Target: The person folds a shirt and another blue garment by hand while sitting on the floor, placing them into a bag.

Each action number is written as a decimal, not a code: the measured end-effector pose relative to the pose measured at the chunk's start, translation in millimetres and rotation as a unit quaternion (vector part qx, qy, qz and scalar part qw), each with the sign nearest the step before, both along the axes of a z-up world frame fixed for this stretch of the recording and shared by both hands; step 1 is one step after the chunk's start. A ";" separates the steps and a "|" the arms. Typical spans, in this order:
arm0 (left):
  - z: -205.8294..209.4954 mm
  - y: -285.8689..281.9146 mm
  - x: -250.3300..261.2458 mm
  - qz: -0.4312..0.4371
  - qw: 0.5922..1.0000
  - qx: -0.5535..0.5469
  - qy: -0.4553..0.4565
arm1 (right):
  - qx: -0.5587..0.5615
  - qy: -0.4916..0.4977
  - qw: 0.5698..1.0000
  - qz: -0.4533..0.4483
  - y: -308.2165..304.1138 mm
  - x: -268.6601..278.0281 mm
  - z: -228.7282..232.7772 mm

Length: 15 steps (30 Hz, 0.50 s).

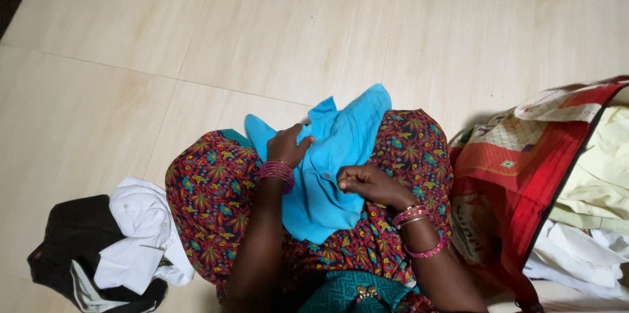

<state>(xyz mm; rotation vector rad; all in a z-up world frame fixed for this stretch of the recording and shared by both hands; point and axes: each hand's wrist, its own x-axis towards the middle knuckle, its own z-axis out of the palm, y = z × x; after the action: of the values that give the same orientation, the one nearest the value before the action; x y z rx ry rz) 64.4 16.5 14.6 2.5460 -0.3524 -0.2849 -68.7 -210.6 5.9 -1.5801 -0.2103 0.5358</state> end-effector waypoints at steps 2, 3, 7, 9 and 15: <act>4.5 -1.5 2.0 -0.022 0.997 -0.073 -0.030 | -0.034 -0.014 0.998 -0.044 -7.4 1.9 20.6; 10.6 -1.2 0.0 0.011 0.977 -0.208 -0.047 | 0.010 -0.010 0.988 -0.154 -13.7 1.3 30.7; 70.9 -2.5 -12.6 -0.047 0.832 -0.549 -0.069 | 0.087 -0.049 0.931 -0.352 -40.9 12.9 71.3; 109.7 -4.0 -28.2 -0.130 0.777 -0.613 -0.054 | 0.098 -0.096 0.929 -0.344 -46.9 21.7 93.9; 188.7 -3.5 -88.7 -0.350 0.645 -0.679 -0.019 | 0.026 -0.224 0.933 -0.279 -46.7 48.5 132.4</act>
<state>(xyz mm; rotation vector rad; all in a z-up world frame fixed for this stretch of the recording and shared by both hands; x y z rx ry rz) -24.3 13.0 203.3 0.8222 -1.0655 -0.1236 -20.3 -257.3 138.3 -1.6021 -0.1048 -0.2774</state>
